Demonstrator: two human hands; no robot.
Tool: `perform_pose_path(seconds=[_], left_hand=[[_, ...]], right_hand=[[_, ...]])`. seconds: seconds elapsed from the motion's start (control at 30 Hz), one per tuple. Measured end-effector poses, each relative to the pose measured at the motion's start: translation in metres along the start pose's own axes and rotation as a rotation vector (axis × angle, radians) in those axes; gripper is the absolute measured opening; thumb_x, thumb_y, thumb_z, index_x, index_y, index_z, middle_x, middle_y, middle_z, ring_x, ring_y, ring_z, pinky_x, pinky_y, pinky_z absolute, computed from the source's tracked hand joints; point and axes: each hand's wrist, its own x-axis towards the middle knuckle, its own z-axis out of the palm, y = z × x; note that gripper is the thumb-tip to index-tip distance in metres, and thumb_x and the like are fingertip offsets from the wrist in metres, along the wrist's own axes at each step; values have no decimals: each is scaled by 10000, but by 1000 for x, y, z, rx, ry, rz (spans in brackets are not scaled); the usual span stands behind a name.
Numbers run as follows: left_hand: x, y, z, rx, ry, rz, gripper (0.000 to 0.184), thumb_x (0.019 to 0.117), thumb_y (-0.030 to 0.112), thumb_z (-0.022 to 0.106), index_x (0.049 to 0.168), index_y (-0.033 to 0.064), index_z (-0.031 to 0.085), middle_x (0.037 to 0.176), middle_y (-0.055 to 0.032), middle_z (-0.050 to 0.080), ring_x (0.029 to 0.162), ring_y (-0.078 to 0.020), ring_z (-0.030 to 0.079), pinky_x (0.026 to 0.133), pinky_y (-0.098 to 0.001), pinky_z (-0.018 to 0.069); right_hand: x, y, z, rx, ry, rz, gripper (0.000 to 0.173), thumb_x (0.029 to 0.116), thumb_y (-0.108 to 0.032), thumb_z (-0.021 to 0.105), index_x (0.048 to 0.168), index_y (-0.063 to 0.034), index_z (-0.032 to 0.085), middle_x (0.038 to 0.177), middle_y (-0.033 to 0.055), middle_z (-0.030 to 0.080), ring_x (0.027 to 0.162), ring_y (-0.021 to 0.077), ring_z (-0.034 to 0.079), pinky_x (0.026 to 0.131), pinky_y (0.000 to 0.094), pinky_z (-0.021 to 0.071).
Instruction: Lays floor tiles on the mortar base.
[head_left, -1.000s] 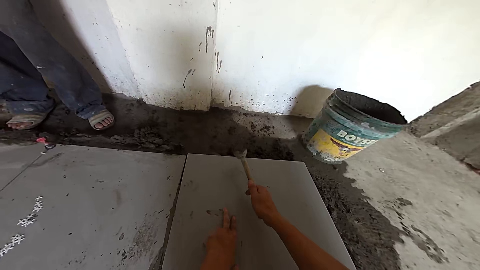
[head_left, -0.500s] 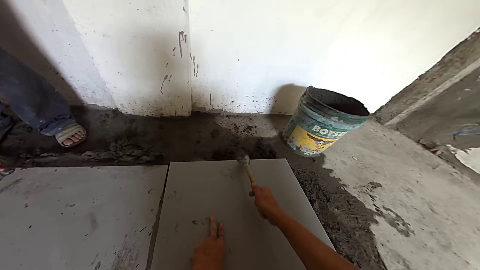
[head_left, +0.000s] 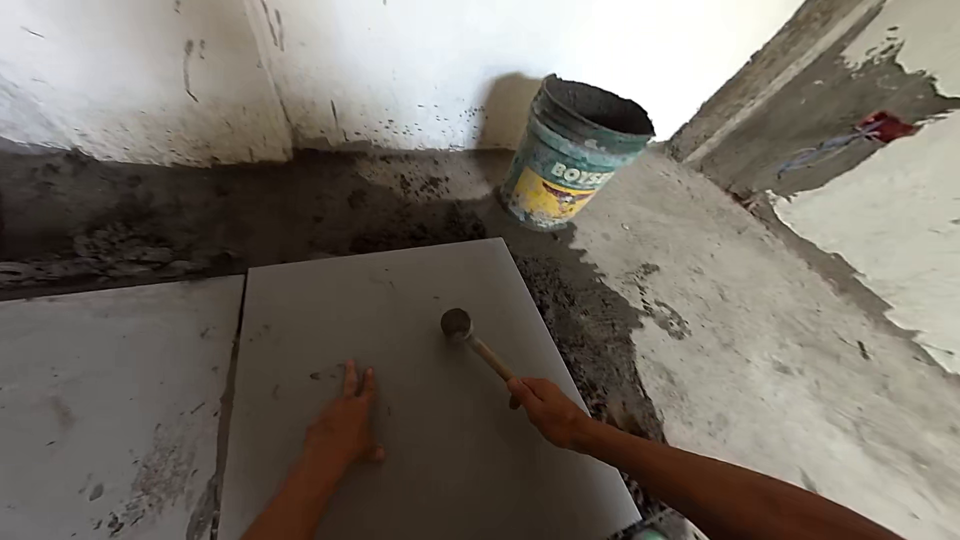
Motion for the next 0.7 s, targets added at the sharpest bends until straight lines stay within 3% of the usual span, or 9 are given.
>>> perform_pose_path(seconds=[0.1, 0.2, 0.3, 0.37, 0.5, 0.63, 0.7], left_hand=[[3, -3, 0, 25, 6, -7, 1310, 746, 516, 893, 1671, 159, 38, 1722, -126, -168, 1219, -414, 626, 894, -502, 590], [4, -3, 3, 64, 47, -16, 1276, 757, 526, 883, 1672, 166, 68, 1726, -158, -113, 1191, -430, 638, 881, -515, 594], [-10, 0, 11, 89, 77, -7, 1093, 863, 511, 796, 1671, 193, 131, 1719, -215, 9, 1112, -436, 671, 862, -530, 588], [-20, 0, 21, 137, 52, -5, 1092, 869, 525, 782, 1673, 226, 106, 1714, -231, -3, 1051, -424, 690, 834, -522, 594], [-33, 21, 23, 271, -10, -32, 1354, 731, 518, 902, 1669, 175, -12, 1694, -280, -45, 960, -428, 708, 788, -520, 604], [-40, 34, 25, 360, 0, -44, 1255, 793, 410, 887, 1659, 85, 38, 1686, -296, 69, 968, -441, 708, 772, -530, 599], [-42, 37, 25, 380, 8, -47, 1225, 801, 390, 883, 1662, 107, 59, 1696, -267, 73, 918, -421, 715, 743, -523, 601]], right_hand=[[-35, 23, -18, -48, -36, 3, 586, 1082, -532, 296, 988, -80, 657, 675, 12, 477, 558, 145, 475, 553, 348, 434], [-70, 21, -53, -161, -196, 127, 598, 1087, -548, 306, 1011, -63, 648, 720, 50, 502, 602, 181, 503, 586, 391, 442], [-116, 28, -77, -208, -195, -1, 560, 1071, -565, 337, 942, -117, 647, 712, 11, 536, 629, 140, 537, 592, 355, 455], [-140, 48, -78, -281, -229, -56, 553, 1059, -598, 325, 879, -163, 616, 651, -26, 511, 584, 114, 529, 550, 335, 443], [-155, 94, -46, -311, -344, 54, 615, 1064, -604, 308, 972, -88, 629, 732, 71, 557, 693, 243, 594, 656, 483, 496], [-162, 114, 9, -229, -271, -91, 662, 1038, -668, 264, 882, -110, 585, 626, 31, 500, 586, 208, 566, 542, 435, 470], [-157, 103, 12, -297, -416, -14, 672, 1044, -659, 266, 942, -88, 605, 699, 76, 556, 689, 268, 619, 642, 496, 509]])
